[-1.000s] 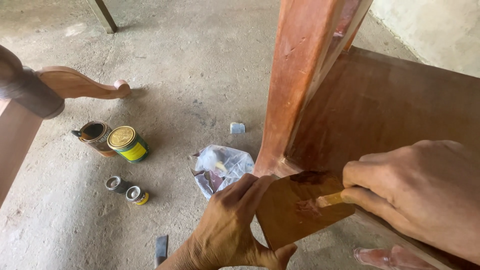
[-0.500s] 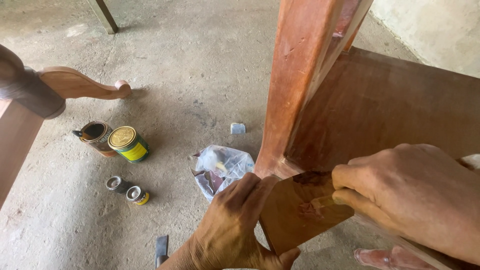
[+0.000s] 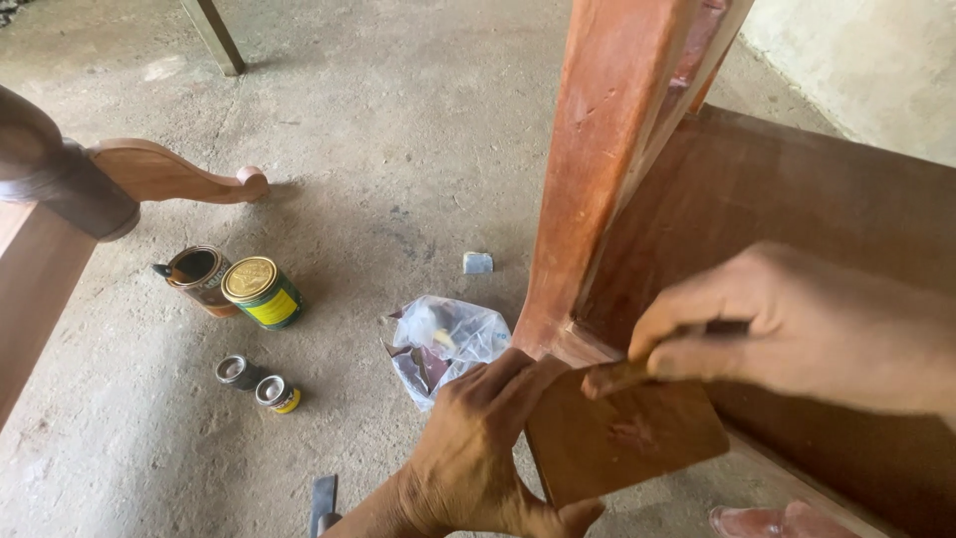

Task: The person kneels on a concrete floor finishing a wooden chair, applying stain to the chair frame and seat edges with a small applicator stick, then wiping and smoothing the surfaces with a foam pad. Cans of stain and a plastic bag of supplies sit on the floor beside them.

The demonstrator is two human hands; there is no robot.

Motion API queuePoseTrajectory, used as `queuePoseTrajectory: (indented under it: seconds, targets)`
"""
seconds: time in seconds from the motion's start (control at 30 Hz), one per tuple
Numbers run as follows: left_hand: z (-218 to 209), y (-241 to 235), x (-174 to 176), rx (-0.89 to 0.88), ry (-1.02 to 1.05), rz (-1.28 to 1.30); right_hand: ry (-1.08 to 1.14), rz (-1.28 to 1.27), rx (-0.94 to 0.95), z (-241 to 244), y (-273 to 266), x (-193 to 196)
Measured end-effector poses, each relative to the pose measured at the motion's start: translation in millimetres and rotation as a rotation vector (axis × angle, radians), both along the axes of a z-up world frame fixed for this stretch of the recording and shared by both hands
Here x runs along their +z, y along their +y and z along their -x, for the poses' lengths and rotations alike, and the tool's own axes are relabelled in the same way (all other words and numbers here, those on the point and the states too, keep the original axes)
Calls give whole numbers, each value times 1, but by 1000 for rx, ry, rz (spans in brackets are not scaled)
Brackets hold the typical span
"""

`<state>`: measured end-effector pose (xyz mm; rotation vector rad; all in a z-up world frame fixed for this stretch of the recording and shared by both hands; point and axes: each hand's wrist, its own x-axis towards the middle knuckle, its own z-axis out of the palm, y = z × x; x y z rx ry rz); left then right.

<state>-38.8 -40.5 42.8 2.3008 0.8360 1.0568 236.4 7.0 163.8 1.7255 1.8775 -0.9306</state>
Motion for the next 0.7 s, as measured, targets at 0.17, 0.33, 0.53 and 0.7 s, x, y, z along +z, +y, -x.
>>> queuePoseTrajectory:
  seconds: [0.17,0.33,0.53,0.7]
  targets:
    - [-15,7,-25,-204,-60,-247,632,-530,320,-68,59,-32]
    - [-32,18,-42,-335,-27,-108,464,-562,178,-49,74,-46]
    - [-35,23,-47,-319,85,-173,568,-529,170,-44,80,-64]
    - [-33,22,-46,-336,94,-125,598,-515,208,-42,82,-73]
